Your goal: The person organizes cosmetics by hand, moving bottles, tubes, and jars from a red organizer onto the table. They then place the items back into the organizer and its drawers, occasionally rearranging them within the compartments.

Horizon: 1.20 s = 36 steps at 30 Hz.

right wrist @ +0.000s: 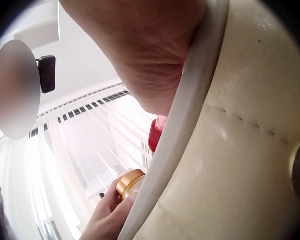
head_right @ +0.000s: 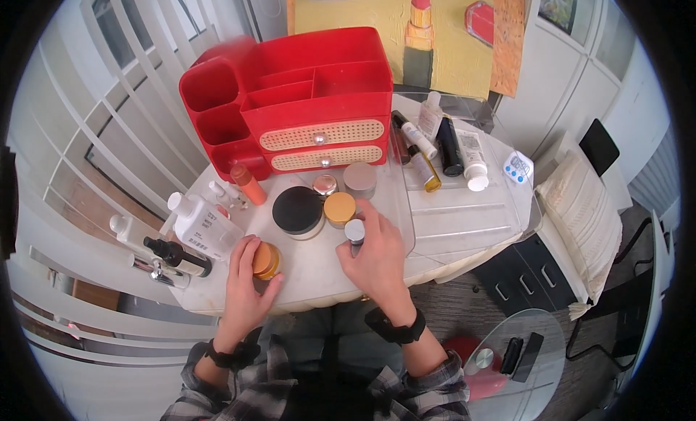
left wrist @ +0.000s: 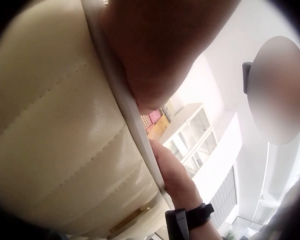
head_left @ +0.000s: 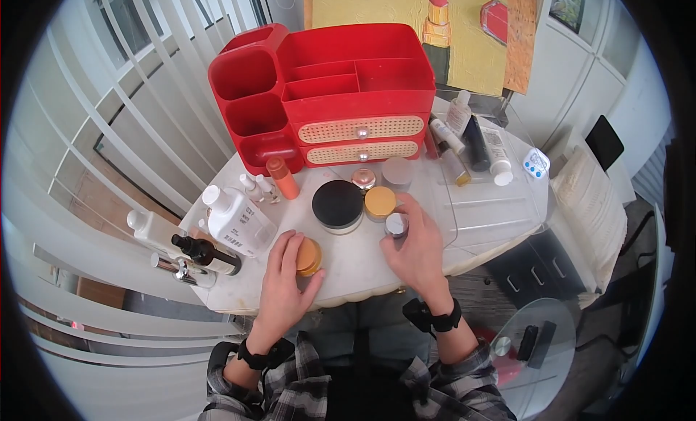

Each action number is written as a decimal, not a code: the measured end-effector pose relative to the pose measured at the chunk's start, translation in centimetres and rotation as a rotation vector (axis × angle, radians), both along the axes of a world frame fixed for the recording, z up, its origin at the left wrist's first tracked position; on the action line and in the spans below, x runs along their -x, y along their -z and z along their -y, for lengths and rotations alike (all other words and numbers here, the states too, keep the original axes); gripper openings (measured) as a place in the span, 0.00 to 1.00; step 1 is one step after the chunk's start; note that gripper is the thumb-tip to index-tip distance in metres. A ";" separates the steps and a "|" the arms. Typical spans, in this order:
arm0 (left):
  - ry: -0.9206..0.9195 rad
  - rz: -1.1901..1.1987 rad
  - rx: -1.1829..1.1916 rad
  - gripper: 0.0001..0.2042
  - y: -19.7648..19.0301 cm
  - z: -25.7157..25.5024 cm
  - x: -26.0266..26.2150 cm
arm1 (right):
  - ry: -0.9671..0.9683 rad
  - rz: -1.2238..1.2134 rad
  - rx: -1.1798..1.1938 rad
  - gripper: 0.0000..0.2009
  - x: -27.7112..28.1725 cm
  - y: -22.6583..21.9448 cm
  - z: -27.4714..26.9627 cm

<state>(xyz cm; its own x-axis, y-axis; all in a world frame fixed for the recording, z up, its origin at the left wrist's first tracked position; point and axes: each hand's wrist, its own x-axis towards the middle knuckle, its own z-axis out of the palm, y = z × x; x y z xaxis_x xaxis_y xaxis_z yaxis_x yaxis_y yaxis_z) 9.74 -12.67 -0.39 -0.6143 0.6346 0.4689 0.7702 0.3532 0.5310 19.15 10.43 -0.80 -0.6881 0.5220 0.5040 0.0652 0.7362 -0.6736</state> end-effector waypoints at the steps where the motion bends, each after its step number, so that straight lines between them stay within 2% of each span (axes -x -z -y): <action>1: -0.003 0.001 0.001 0.35 0.0 0.0 0.0 | -0.001 0.000 -0.001 0.31 0.0 0.1 0.0; 4: -0.005 0.000 -0.002 0.35 0.0 0.0 0.0 | 0.031 0.006 0.004 0.31 -0.1 0.3 0.2; 6: 0.004 0.000 -0.008 0.35 0.0 -0.1 -0.1 | 0.053 0.018 0.141 0.30 -0.2 -0.2 0.6; 18: -0.016 0.003 0.022 0.35 -0.2 0.0 -0.2 | -0.006 0.013 -0.014 0.28 -0.2 0.0 0.0; 22: -0.015 -0.004 0.022 0.35 -0.2 0.0 -0.2 | 0.007 0.042 -0.006 0.29 -0.3 0.1 0.1; 25: -0.014 -0.003 0.022 0.36 -0.2 0.0 -0.3 | 0.018 0.012 0.085 0.29 -0.3 -0.1 0.3; 36: -0.010 -0.003 0.017 0.36 0.0 0.0 -0.2 | 0.010 -0.027 -0.023 0.19 -0.1 -0.2 0.3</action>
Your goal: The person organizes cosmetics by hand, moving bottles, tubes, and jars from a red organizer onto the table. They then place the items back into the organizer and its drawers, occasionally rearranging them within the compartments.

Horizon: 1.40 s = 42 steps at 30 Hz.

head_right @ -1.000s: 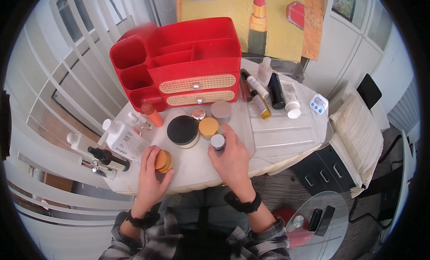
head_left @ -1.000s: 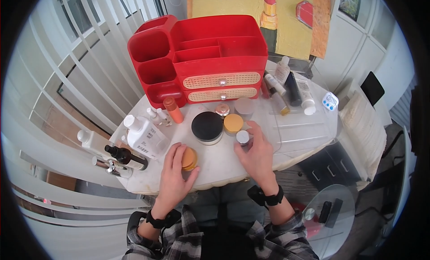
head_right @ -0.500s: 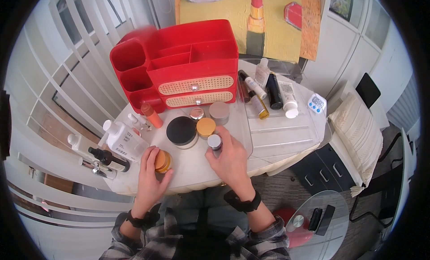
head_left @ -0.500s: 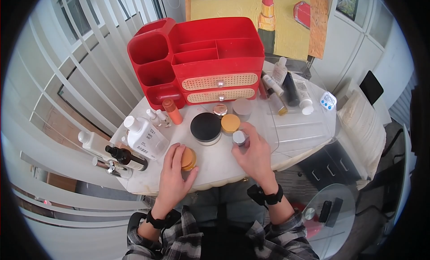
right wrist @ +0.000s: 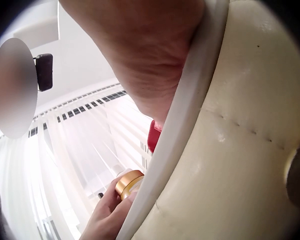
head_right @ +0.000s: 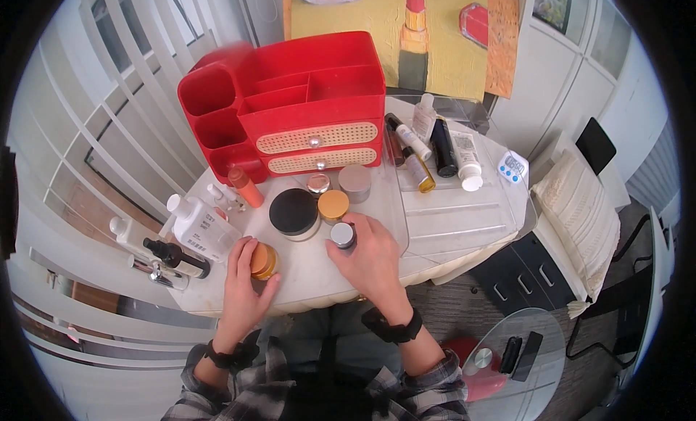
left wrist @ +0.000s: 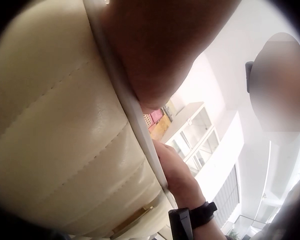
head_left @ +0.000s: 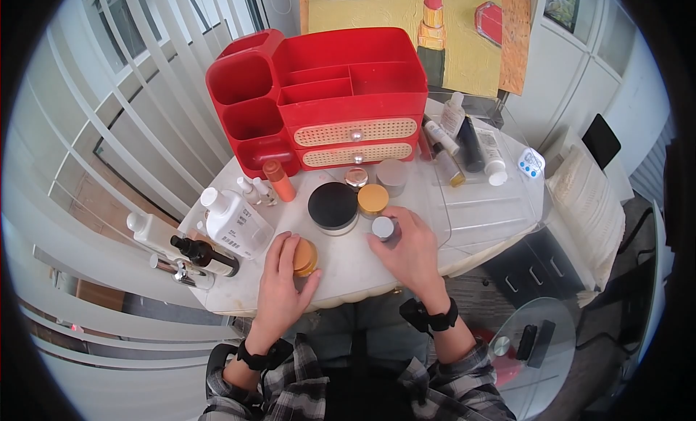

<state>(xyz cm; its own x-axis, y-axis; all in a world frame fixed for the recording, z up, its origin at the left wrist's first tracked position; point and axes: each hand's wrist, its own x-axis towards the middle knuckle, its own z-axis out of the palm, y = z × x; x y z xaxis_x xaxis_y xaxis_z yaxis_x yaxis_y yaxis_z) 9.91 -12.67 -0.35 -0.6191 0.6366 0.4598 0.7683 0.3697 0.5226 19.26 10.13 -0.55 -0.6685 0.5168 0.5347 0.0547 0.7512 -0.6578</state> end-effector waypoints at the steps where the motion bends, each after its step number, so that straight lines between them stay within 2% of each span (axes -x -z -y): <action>1: 0.000 0.001 -0.001 0.36 0.0 0.0 0.0 | 0.000 0.000 0.000 0.19 0.0 0.1 -0.1; 6: -0.004 -0.053 -0.009 0.34 -0.2 -0.1 -0.1 | -0.044 0.030 -0.069 0.20 -0.2 0.1 -0.3; 18: -0.007 0.094 -0.088 0.34 0.1 0.4 0.4 | -0.067 0.022 -0.027 0.20 -0.2 0.5 -0.4; 26: -0.038 0.130 -0.192 0.30 -1.6 0.1 0.7 | -0.068 0.027 -0.019 0.20 -0.3 0.3 -0.4; 36: 0.083 0.073 -0.293 0.28 -9.2 -1.8 1.6 | -0.089 -0.003 -0.008 0.20 -0.2 0.6 -0.5; 42: 0.089 -0.012 -0.411 0.28 -17.2 -5.1 2.3 | -0.096 -0.011 -0.021 0.18 -0.5 0.0 -0.3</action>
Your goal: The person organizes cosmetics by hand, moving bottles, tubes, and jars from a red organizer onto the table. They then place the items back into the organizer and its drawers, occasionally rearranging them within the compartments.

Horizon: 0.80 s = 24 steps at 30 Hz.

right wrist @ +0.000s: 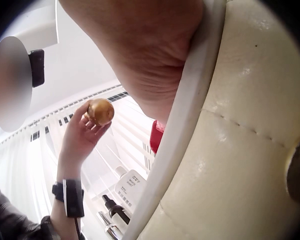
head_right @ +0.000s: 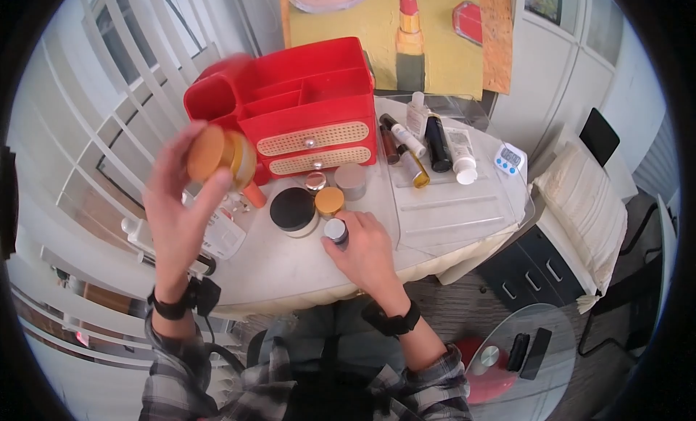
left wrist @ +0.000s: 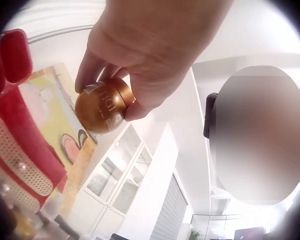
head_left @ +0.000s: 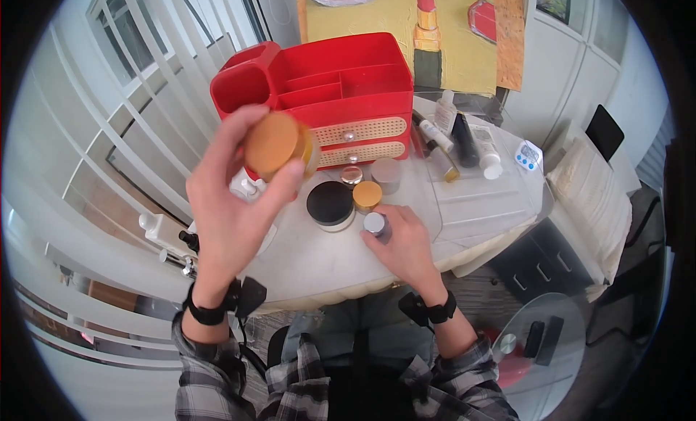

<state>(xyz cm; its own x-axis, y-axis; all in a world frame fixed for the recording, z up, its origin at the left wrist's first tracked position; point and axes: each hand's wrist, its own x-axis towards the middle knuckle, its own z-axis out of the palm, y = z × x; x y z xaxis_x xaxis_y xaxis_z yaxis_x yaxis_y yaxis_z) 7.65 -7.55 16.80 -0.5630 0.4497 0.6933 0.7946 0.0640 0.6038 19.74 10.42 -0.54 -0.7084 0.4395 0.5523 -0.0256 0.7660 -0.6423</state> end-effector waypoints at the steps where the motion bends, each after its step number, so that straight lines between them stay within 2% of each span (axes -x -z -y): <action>1: 0.032 -0.054 -0.026 0.27 -1.3 -0.9 -0.1 | -0.005 -0.004 -0.001 0.18 0.0 0.1 0.0; 6: 0.036 -0.177 0.020 0.25 -6.0 -5.7 3.6 | -0.012 -0.028 -0.034 0.17 0.2 0.1 -0.2; 8: -0.048 -0.313 0.101 0.28 -7.1 -7.6 6.3 | -0.018 -0.045 -0.034 0.17 0.2 0.2 -0.1; 12: -0.158 -0.296 0.182 0.31 -8.7 -11.1 12.3 | -0.003 -0.063 -0.022 0.16 0.2 0.6 -0.2; 15: -0.232 -0.251 0.250 0.32 -8.6 -12.5 17.2 | -0.001 -0.055 -0.025 0.16 0.2 0.6 -0.3; 19: -0.281 -0.163 0.347 0.32 -7.9 -13.1 18.5 | -0.023 -0.051 -0.002 0.16 0.1 0.5 -0.4; 24: -0.309 -0.263 0.405 0.30 -6.7 -13.7 19.3 | -0.027 -0.051 0.009 0.16 0.2 0.4 -0.5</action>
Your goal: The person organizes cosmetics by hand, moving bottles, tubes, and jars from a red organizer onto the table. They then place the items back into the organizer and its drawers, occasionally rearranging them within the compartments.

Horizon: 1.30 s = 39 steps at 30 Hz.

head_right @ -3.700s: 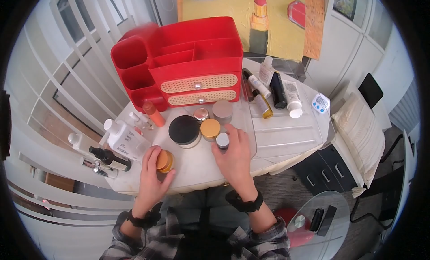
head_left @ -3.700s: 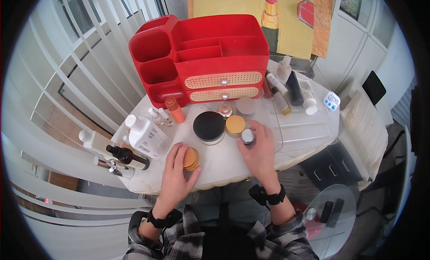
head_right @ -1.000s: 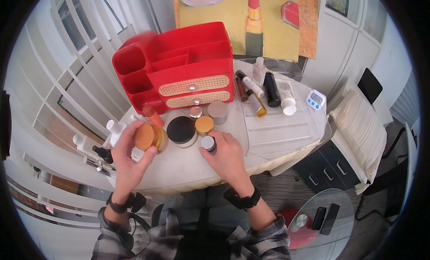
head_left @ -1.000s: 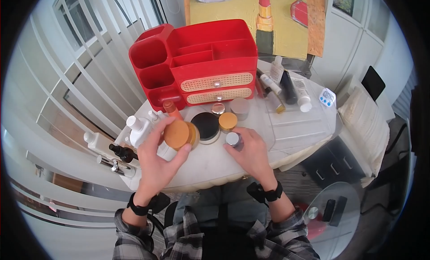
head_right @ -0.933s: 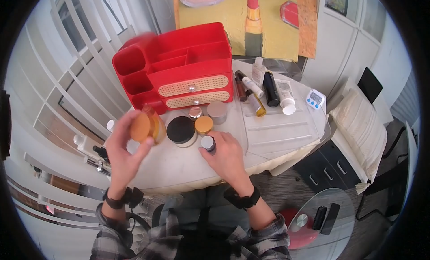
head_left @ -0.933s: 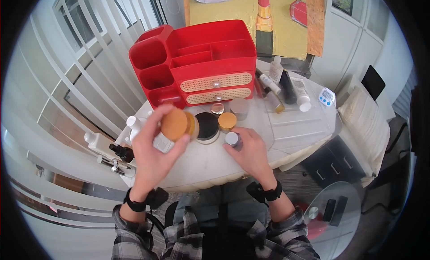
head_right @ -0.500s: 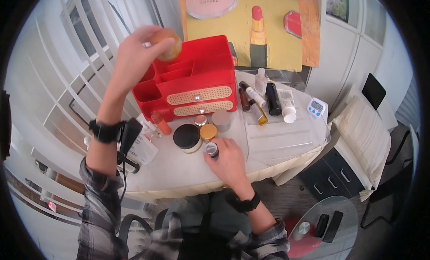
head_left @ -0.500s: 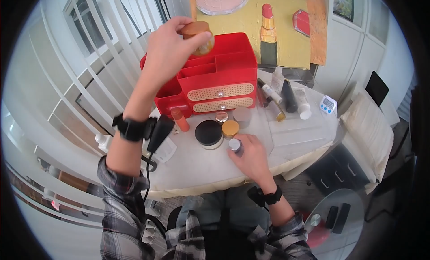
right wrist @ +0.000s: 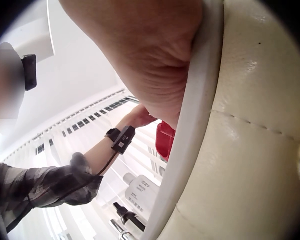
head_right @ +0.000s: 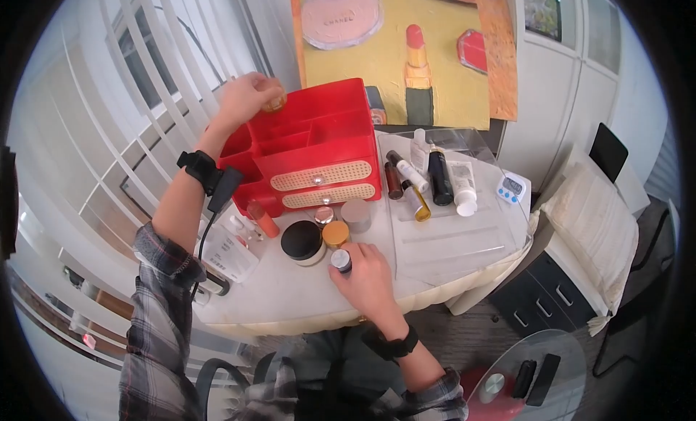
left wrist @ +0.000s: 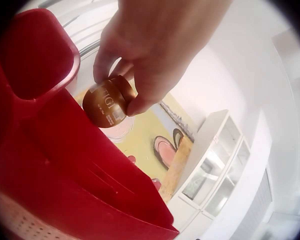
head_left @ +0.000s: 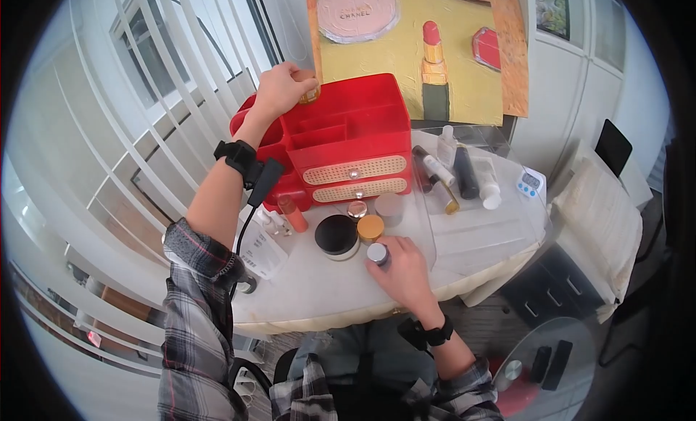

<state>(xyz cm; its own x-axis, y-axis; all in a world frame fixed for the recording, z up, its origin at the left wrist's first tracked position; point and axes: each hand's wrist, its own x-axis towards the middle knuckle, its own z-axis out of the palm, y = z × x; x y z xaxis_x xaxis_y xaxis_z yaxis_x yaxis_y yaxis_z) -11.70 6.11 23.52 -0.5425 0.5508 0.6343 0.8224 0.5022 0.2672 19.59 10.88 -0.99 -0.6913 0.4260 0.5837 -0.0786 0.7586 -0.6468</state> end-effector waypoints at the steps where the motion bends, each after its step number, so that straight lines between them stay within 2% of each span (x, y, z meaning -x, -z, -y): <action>1: -0.017 -0.005 0.052 0.30 0.2 -0.2 0.3 | -0.002 -0.001 0.000 0.16 0.0 0.0 0.0; 8: -0.075 0.020 0.313 0.30 1.0 -1.0 2.3 | 0.011 0.018 0.009 0.16 -0.2 -0.2 0.1; 12: -0.093 0.000 0.358 0.30 1.3 -1.4 2.7 | 0.010 0.021 0.010 0.16 -0.1 -0.2 0.1; 14: -0.159 0.029 0.423 0.31 1.3 -1.5 2.7 | 0.009 0.021 0.006 0.16 -0.1 -0.1 0.1; 21: -0.160 0.066 0.539 0.29 1.5 -1.3 3.1 | 0.006 0.027 0.009 0.16 -0.1 0.0 0.1; 26: -0.209 -0.014 0.668 0.26 1.3 -1.7 1.2 | 0.020 0.002 0.006 0.16 -0.1 0.0 0.1; 27: -0.200 -0.126 0.698 0.27 1.7 -1.7 1.9 | 0.018 0.001 0.004 0.16 -0.2 0.0 0.1; 33: -0.231 -0.133 0.736 0.25 2.0 -2.7 1.8 | 0.012 0.041 0.027 0.18 -0.3 -0.2 0.1; 35: -0.239 -0.026 0.740 0.20 1.8 -2.7 1.0 | 0.018 0.039 0.024 0.18 -0.2 0.0 0.2; 39: -0.226 -0.078 0.669 0.19 2.4 -2.4 1.7 | 0.022 0.045 0.022 0.18 -0.2 -0.1 0.2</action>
<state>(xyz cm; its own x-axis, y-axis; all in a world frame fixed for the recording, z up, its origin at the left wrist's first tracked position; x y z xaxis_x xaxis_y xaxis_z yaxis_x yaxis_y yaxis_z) -13.37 8.55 21.12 -0.6565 0.7147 0.2411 0.6826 0.6990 -0.2133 19.81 10.68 -0.85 -0.7070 0.4539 0.5423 -0.0319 0.7455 -0.6657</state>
